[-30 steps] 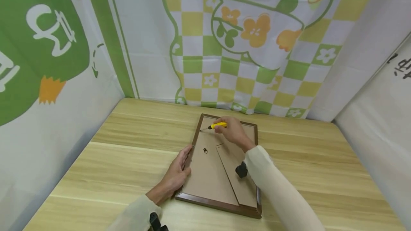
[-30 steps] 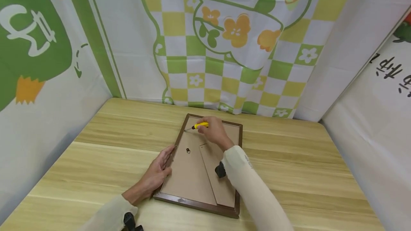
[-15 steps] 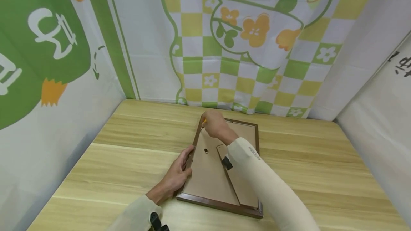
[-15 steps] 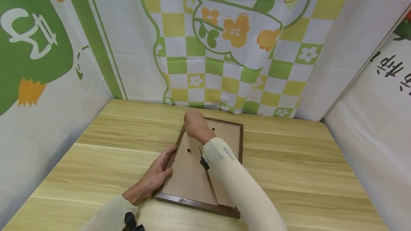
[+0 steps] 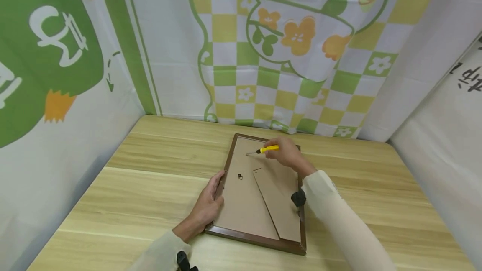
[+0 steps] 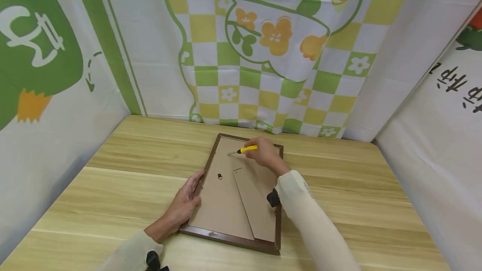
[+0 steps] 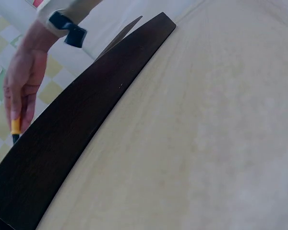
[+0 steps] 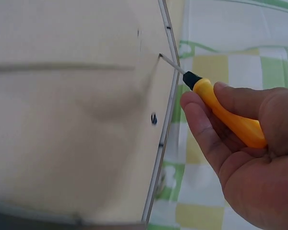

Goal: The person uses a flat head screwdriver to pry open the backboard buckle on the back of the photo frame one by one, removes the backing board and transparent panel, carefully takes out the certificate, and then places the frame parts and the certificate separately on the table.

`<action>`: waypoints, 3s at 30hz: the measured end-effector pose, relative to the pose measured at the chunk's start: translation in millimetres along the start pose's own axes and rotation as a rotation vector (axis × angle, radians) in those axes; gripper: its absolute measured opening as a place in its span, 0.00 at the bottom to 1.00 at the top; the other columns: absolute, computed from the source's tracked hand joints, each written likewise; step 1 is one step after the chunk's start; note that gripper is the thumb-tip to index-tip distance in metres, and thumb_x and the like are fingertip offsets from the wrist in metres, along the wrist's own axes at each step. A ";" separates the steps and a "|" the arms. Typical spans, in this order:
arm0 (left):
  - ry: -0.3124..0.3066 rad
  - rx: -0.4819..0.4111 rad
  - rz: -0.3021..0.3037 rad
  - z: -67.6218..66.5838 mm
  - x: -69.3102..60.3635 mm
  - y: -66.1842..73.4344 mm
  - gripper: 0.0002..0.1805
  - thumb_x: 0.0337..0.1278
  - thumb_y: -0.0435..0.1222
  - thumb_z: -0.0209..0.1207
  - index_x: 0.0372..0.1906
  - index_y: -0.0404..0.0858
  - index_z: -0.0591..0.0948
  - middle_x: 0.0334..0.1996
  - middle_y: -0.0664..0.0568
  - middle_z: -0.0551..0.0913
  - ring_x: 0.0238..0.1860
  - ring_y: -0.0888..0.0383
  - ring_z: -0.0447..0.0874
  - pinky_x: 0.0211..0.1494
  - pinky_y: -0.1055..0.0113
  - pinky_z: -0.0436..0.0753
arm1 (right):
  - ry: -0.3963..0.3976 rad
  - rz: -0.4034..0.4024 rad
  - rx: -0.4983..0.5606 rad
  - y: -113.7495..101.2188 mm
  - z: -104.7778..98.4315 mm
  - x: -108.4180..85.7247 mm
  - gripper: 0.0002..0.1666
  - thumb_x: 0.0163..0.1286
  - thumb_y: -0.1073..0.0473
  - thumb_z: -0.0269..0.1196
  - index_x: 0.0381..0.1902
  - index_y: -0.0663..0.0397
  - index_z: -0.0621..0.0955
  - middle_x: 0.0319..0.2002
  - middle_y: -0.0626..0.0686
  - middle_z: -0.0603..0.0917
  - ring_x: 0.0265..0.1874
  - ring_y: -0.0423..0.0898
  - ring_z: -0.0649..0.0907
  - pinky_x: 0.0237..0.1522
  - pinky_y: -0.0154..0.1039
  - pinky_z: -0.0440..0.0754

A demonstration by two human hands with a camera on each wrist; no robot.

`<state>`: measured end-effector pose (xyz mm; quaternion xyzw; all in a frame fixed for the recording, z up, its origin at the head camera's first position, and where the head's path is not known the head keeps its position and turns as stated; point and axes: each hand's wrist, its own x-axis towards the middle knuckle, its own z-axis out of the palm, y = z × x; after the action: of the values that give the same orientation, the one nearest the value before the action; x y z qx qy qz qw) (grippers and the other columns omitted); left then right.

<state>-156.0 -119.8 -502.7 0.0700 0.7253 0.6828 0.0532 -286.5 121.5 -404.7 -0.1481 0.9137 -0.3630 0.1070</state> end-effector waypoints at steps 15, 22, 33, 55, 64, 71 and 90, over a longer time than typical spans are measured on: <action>0.019 0.013 -0.016 0.2 1.6 -1.0 0.42 0.55 0.14 0.39 0.77 0.36 0.50 0.80 0.40 0.43 0.80 0.44 0.37 0.81 0.45 0.41 | 0.068 0.019 0.149 49.9 -45.2 -46.1 0.21 0.72 0.59 0.60 0.59 0.61 0.80 0.52 0.65 0.85 0.50 0.59 0.86 0.57 0.56 0.82; 0.015 0.027 -0.021 0.7 2.0 0.1 0.42 0.56 0.15 0.39 0.77 0.37 0.50 0.80 0.40 0.43 0.80 0.44 0.37 0.81 0.46 0.42 | 0.126 0.018 0.234 76.0 -62.2 -73.3 0.23 0.73 0.62 0.58 0.62 0.69 0.75 0.54 0.69 0.82 0.52 0.62 0.85 0.56 0.50 0.84; 0.020 0.017 -0.023 1.4 2.5 -0.3 0.42 0.55 0.15 0.39 0.77 0.37 0.51 0.80 0.40 0.43 0.80 0.44 0.37 0.81 0.46 0.41 | 0.210 0.094 0.274 117.5 -74.6 -110.1 0.25 0.74 0.59 0.57 0.62 0.72 0.74 0.55 0.71 0.81 0.43 0.35 0.87 0.53 0.40 0.85; 0.034 0.037 -0.049 0.3 1.9 -1.7 0.42 0.56 0.15 0.40 0.77 0.40 0.51 0.80 0.42 0.44 0.80 0.45 0.37 0.81 0.46 0.42 | 0.340 0.223 0.025 192.9 -76.2 -153.3 0.22 0.70 0.58 0.63 0.58 0.66 0.80 0.55 0.66 0.83 0.51 0.48 0.84 0.53 0.39 0.83; 0.038 0.046 -0.061 0.3 3.4 -2.4 0.42 0.56 0.16 0.40 0.77 0.40 0.51 0.80 0.42 0.44 0.80 0.46 0.37 0.81 0.47 0.43 | 0.403 0.261 -0.253 198.4 -77.3 -161.0 0.19 0.65 0.57 0.67 0.48 0.66 0.84 0.46 0.67 0.86 0.44 0.64 0.83 0.40 0.52 0.82; 0.040 0.030 -0.066 -0.1 3.2 -1.4 0.43 0.55 0.16 0.40 0.78 0.41 0.51 0.80 0.43 0.44 0.80 0.47 0.38 0.82 0.48 0.43 | 0.434 0.253 -0.301 206.9 -81.8 -168.8 0.17 0.62 0.56 0.69 0.42 0.65 0.86 0.36 0.62 0.89 0.32 0.53 0.86 0.33 0.43 0.81; 0.039 0.023 -0.069 0.6 2.8 -0.7 0.42 0.55 0.16 0.40 0.77 0.40 0.52 0.80 0.44 0.45 0.80 0.47 0.38 0.82 0.48 0.43 | 0.445 0.345 -0.362 219.1 -97.2 -187.2 0.20 0.62 0.54 0.67 0.40 0.69 0.85 0.33 0.62 0.88 0.26 0.46 0.82 0.29 0.38 0.74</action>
<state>-158.6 -118.8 -503.4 0.0322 0.7360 0.6734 0.0615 -183.5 399.8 -471.1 0.0751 0.9759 -0.1946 -0.0635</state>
